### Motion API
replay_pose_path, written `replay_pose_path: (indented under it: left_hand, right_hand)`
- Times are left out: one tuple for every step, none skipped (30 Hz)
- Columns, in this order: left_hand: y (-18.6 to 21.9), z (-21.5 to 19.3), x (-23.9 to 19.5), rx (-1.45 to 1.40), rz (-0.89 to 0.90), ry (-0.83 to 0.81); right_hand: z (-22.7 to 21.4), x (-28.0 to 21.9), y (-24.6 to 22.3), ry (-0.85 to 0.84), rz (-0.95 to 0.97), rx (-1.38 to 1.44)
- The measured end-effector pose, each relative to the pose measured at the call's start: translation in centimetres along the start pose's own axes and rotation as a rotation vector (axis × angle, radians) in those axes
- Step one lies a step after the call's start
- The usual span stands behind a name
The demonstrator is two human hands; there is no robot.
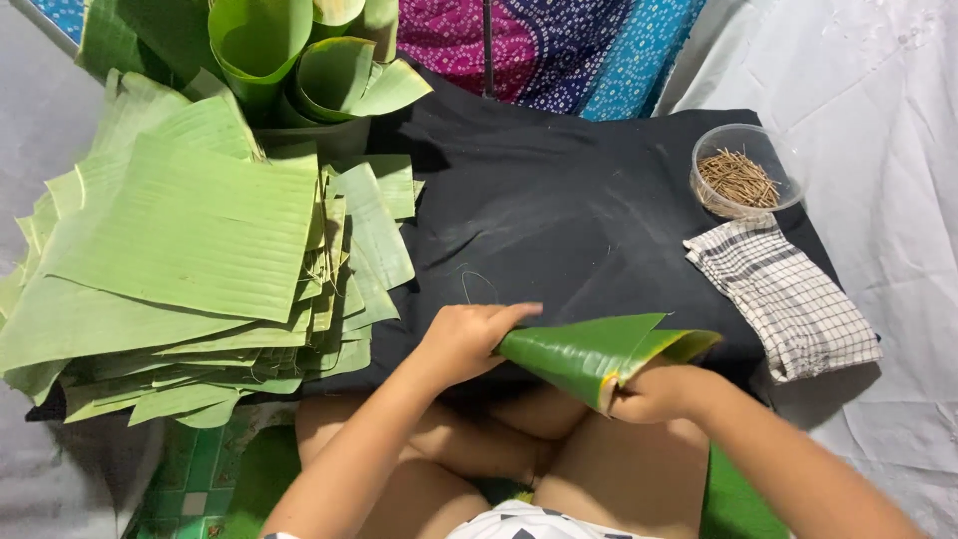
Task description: Cleaning banana leaves with a cloth and folding them into cone shapes secured with small wooden sticks.
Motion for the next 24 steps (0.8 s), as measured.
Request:
replay_pose_path:
  left_hand:
    - [0.6, -1.3, 0.1, -0.002, 0.002, -0.003]
    - [0.4, -0.8, 0.0, -0.100, -0.085, -0.190]
    - [0.5, -0.4, -0.4, -0.199, -0.171, -0.378]
    - [1.2, -1.5, -0.3, -0.202, -0.170, -0.382]
    - [1.7, -1.8, -0.5, -0.358, -0.225, -0.480]
    - [2.5, -2.2, -0.8, -0.515, -0.280, -0.579]
    - [1.5, -1.0, -1.2, -0.516, -0.279, -0.578]
    - [1.1, 0.3, -1.6, -0.704, -0.259, -0.588]
    - [0.8, 1.3, -2.1, -0.892, -0.240, -0.596]
    - [0.4, 1.8, -2.3, -0.893, -0.242, -0.596]
    - [1.4, 1.6, -2.3, -1.012, -0.104, -0.600]
    - [2.3, 1.3, -2.5, -1.129, 0.037, -0.601]
    - [2.0, 1.8, -3.0, -1.129, 0.034, -0.600]
    - [2.4, 3.0, -4.1, -1.431, -0.084, -0.753]
    - [2.9, 3.9, -5.2, -1.733, -0.214, -0.901]
    - [3.1, 4.3, -5.4, -1.736, -0.217, -0.898]
    - [3.8, 4.5, -5.7, -1.890, -0.248, -0.933]
    - [4.4, 4.7, -6.0, -2.045, -0.278, -0.965]
    - [4.9, 4.6, -6.2, -2.048, -0.281, -0.960]
    - [4.7, 5.0, -6.3, -1.994, -0.354, -0.901]
    - [4.6, 5.4, -6.4, -1.937, -0.426, -0.845]
    - [4.8, 5.6, -6.3, -1.939, -0.430, -0.842]
    - [5.6, 5.6, -6.3, -2.066, -0.441, -0.892]
    - [6.3, 5.5, -6.2, -2.194, -0.450, -0.941]
  right_hand:
    - [-0.8, -0.8, -0.3, 0.000, 0.003, 0.003]
    - [-1.1, -1.6, -0.3, -0.040, 0.021, -0.049]
    - [-1.5, -2.4, -0.4, -0.081, 0.039, -0.100]
    - [-2.7, -3.3, -2.0, -0.083, 0.042, -0.097]
    - [-4.3, -4.2, -3.3, -0.075, 0.068, -0.134]
    - [-5.8, -5.0, -4.6, -0.068, 0.095, -0.170]
    - [-6.5, -5.4, -4.9, -0.067, 0.095, -0.171]
    - [-7.7, -5.7, -6.8, 0.010, -0.087, -0.032]
    - [-9.1, -6.4, -8.6, 0.085, -0.269, 0.109]
    - [-9.6, -6.5, -9.0, 0.083, -0.270, 0.110]
    - [-10.2, -7.0, -10.2, 0.081, -0.364, 0.140]
    - [-10.8, -7.4, -11.3, 0.079, -0.459, 0.170]
    - [-10.9, -7.7, -11.5, 0.077, -0.460, 0.171]
    - [-10.9, -7.5, -10.7, 0.089, -0.326, 0.099]
    - [-11.0, -7.5, -9.7, 0.097, -0.191, 0.027]
    - [-11.5, -7.6, -10.2, 0.093, -0.193, 0.027]
    - [-12.1, -7.8, -11.1, 0.086, -0.251, 0.090]
    - [-12.7, -8.1, -11.9, 0.079, -0.309, 0.153]
    - [-13.2, -7.9, -11.9, 0.075, -0.311, 0.153]
    - [-13.5, -7.7, -11.8, 0.054, -0.322, 0.186]
    - [-13.9, -7.6, -11.8, 0.034, -0.332, 0.221]
    - [-14.8, -7.0, -11.6, 0.030, -0.333, 0.222]
    - [-16.0, -6.8, -12.1, 0.050, -0.435, 0.259]
    - [-17.2, -6.7, -12.6, 0.069, -0.536, 0.297]
Point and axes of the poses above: each hand's wrist, its own x-axis towards the middle knuckle, its own z-axis out of the palm, y = z × x, the point moved 9 cm from there along x, towards the middle knuckle
